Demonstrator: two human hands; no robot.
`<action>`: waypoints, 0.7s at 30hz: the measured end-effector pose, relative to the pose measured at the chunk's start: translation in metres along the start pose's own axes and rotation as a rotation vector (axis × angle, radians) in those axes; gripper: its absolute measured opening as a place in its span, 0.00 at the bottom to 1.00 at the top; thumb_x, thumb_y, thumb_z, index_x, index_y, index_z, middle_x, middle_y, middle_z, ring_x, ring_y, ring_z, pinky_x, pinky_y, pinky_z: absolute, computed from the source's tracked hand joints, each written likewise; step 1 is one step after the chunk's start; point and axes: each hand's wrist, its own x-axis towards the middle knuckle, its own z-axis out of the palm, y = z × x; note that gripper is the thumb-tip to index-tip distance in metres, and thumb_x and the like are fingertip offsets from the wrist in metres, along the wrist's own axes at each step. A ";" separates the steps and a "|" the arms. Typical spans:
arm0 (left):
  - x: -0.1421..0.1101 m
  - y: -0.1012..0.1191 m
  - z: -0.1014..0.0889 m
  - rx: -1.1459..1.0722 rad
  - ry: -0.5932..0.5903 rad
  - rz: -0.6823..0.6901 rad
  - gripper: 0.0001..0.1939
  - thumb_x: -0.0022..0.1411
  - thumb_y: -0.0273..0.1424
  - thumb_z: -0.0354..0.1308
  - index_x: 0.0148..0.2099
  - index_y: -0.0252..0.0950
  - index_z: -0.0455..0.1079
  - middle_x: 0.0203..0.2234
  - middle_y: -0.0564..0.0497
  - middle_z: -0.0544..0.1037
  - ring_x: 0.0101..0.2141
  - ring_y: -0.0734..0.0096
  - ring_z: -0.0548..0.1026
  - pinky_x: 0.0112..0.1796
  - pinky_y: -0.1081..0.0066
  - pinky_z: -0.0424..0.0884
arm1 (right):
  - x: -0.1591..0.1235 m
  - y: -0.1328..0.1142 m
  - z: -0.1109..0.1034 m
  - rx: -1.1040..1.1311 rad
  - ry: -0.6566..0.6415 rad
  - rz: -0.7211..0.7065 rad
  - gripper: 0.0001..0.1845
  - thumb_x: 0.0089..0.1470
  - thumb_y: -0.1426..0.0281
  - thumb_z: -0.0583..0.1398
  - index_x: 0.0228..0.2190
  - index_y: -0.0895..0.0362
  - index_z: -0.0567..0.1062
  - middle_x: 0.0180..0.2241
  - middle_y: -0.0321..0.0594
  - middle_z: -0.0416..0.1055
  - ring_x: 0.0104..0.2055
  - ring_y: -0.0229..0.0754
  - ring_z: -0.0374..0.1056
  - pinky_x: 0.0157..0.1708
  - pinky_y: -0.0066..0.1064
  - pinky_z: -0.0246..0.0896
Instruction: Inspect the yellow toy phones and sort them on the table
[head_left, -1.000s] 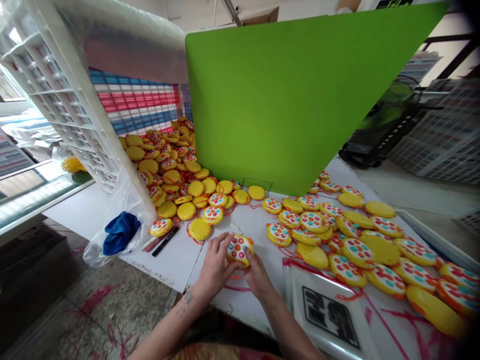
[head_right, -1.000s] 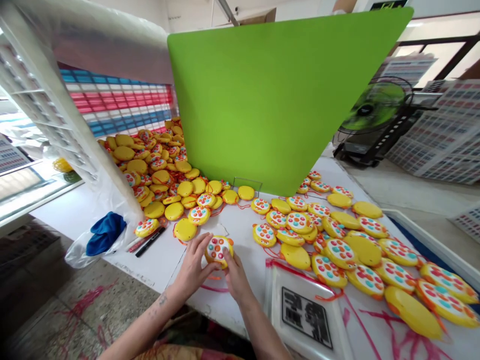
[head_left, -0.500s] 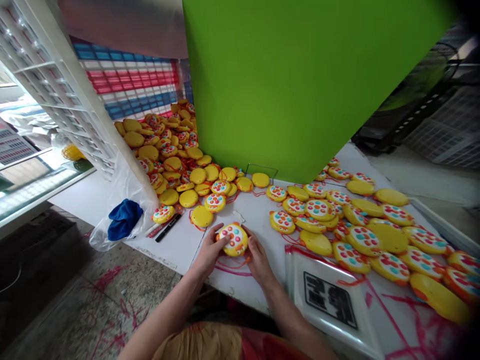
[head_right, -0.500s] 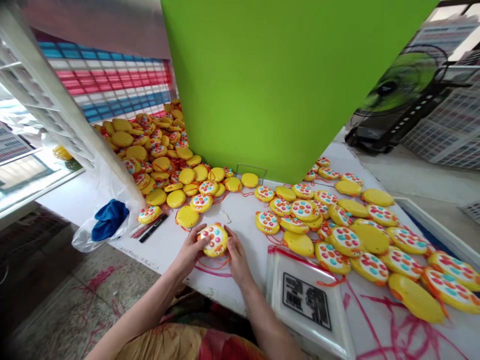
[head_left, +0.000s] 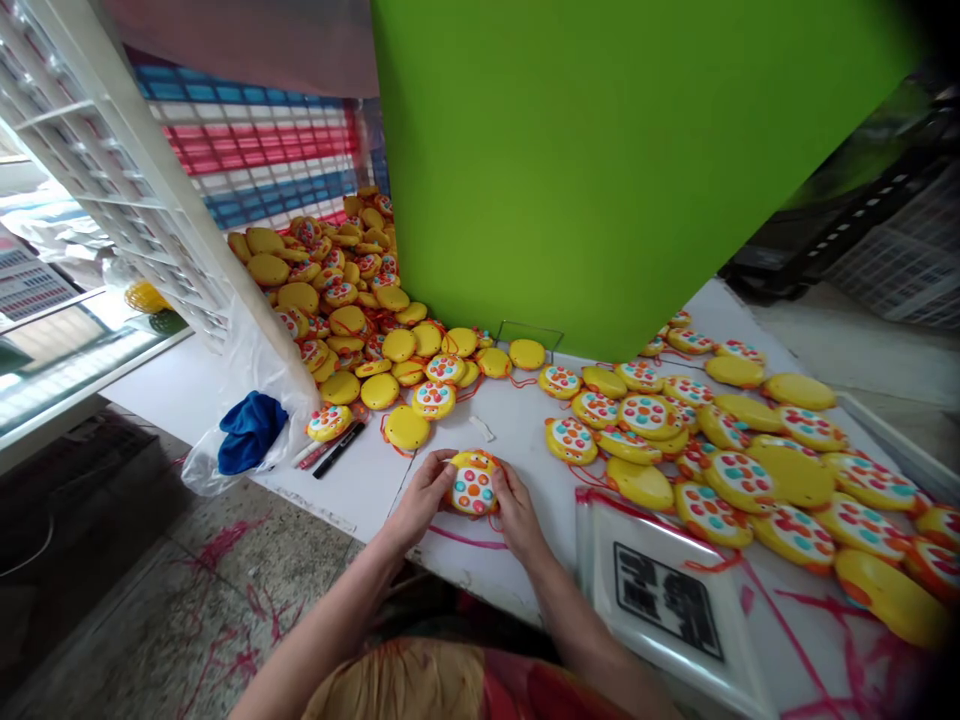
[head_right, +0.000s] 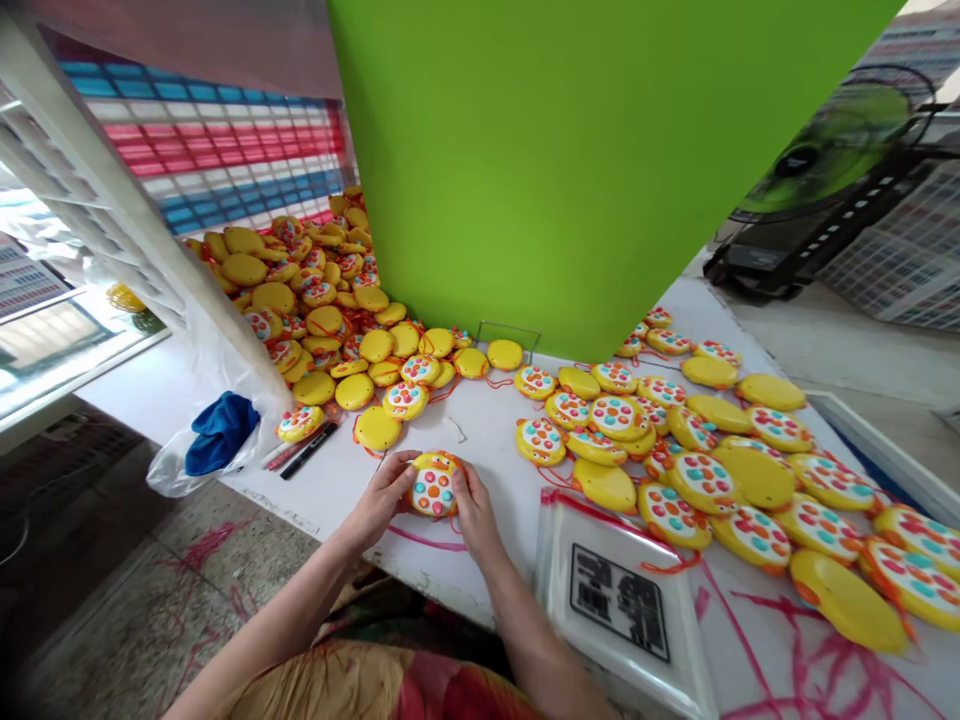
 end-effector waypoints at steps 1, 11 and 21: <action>-0.001 0.000 0.001 0.022 -0.017 0.022 0.24 0.58 0.44 0.55 0.52 0.37 0.59 0.43 0.46 0.72 0.37 0.66 0.74 0.34 0.67 0.73 | 0.000 -0.001 0.000 -0.026 0.007 -0.022 0.24 0.52 0.51 0.55 0.44 0.55 0.72 0.41 0.42 0.74 0.41 0.46 0.70 0.38 0.35 0.69; -0.003 -0.007 0.006 0.421 0.010 0.112 0.51 0.44 0.34 0.67 0.65 0.38 0.43 0.45 0.45 0.73 0.40 0.62 0.74 0.43 0.62 0.72 | -0.002 -0.004 -0.001 -0.037 -0.080 -0.063 0.27 0.56 0.51 0.51 0.49 0.53 0.70 0.51 0.42 0.69 0.53 0.48 0.65 0.52 0.41 0.61; 0.003 -0.010 0.002 0.489 -0.051 0.293 0.30 0.64 0.40 0.47 0.64 0.36 0.47 0.50 0.42 0.70 0.46 0.63 0.72 0.49 0.61 0.68 | -0.011 -0.021 0.005 -0.160 -0.053 -0.088 0.25 0.51 0.55 0.59 0.48 0.53 0.68 0.47 0.43 0.71 0.47 0.49 0.68 0.46 0.40 0.66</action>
